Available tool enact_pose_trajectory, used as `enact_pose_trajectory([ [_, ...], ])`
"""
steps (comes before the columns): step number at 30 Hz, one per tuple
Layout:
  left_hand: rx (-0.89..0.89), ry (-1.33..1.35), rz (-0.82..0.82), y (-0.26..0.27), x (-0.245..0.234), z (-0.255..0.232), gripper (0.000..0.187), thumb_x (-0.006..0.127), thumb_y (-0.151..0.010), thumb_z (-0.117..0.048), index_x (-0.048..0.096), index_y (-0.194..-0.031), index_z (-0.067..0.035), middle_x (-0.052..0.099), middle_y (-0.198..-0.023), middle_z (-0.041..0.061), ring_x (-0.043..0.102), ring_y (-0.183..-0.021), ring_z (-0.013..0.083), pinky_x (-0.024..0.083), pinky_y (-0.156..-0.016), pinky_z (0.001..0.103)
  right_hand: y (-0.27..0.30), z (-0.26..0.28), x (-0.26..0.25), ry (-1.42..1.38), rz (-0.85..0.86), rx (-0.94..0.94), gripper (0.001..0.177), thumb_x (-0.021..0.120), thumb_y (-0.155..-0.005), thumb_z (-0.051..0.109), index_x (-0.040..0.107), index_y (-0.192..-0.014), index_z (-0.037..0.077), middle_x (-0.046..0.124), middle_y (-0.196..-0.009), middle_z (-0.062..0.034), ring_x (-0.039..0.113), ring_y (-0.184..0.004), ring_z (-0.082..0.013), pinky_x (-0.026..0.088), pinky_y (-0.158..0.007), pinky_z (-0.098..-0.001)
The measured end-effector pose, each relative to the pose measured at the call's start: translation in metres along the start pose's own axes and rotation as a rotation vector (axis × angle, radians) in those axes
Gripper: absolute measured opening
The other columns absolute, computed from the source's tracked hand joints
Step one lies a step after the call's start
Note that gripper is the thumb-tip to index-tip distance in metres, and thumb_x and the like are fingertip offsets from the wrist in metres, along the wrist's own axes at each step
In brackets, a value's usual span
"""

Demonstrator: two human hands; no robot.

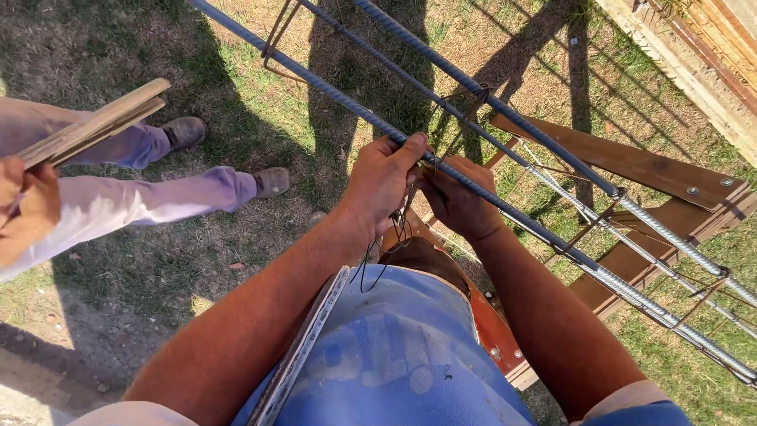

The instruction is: The person uses wire twisters to tie thin wire around the intersections of a rebar grid. They wrap the wire by hand and twist it tight to secure the metal bars together on a wooden support frame.

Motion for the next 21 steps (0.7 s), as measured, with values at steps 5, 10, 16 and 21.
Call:
enact_pose_trajectory([
  [5,0.059,-0.015,0.016,0.012,0.005,0.002,0.038,0.072,-0.106,-0.042,0.078,-0.108,-0.004,0.070,-0.103,0.015,0.071,-0.098,0.0221,0.060,-0.096,0.040,0.001,-0.005,0.002,0.209,-0.009,-0.186,0.032,0.072,-0.111,0.016,0.067,-0.080,0.010,0.059,-0.072,-0.0088,0.061,-0.061,-0.0317,0.054,-0.052,-0.0400],
  [10,0.095,-0.030,0.000,-0.001,0.001,0.017,0.037,0.072,-0.106,-0.045,0.080,-0.106,-0.009,0.074,-0.100,0.012,0.077,-0.096,0.0220,0.060,-0.097,0.046,0.000,-0.020,0.005,0.268,0.038,-0.252,0.033,0.071,-0.109,0.017,0.065,-0.078,0.009,0.058,-0.073,-0.0094,0.061,-0.064,-0.0318,0.053,-0.050,-0.0408],
  [16,0.108,0.044,0.008,-0.020,-0.001,0.047,0.038,0.075,-0.107,-0.044,0.078,-0.109,-0.006,0.073,-0.106,0.015,0.079,-0.105,0.0285,0.057,-0.106,0.054,-0.005,-0.020,0.002,0.226,0.048,-0.225,0.027,0.070,-0.109,0.015,0.066,-0.083,0.008,0.064,-0.078,-0.0096,0.066,-0.069,-0.0326,0.056,-0.055,-0.0390],
  [21,0.068,0.144,0.069,0.006,0.000,0.013,0.037,0.072,-0.111,-0.037,0.078,-0.104,-0.002,0.052,-0.064,0.004,0.050,-0.052,0.0101,0.045,-0.048,0.025,0.003,-0.033,0.002,0.193,0.057,-0.187,0.023,0.068,-0.111,0.019,0.071,-0.090,0.010,0.067,-0.081,-0.0087,0.068,-0.073,-0.0316,0.058,-0.060,-0.0387],
])
Point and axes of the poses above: each hand's wrist, its own y-axis away from the middle knuckle, its own x-axis out of the palm, z = x × y, the point moved 6 cm from there along -y, towards the middle knuckle
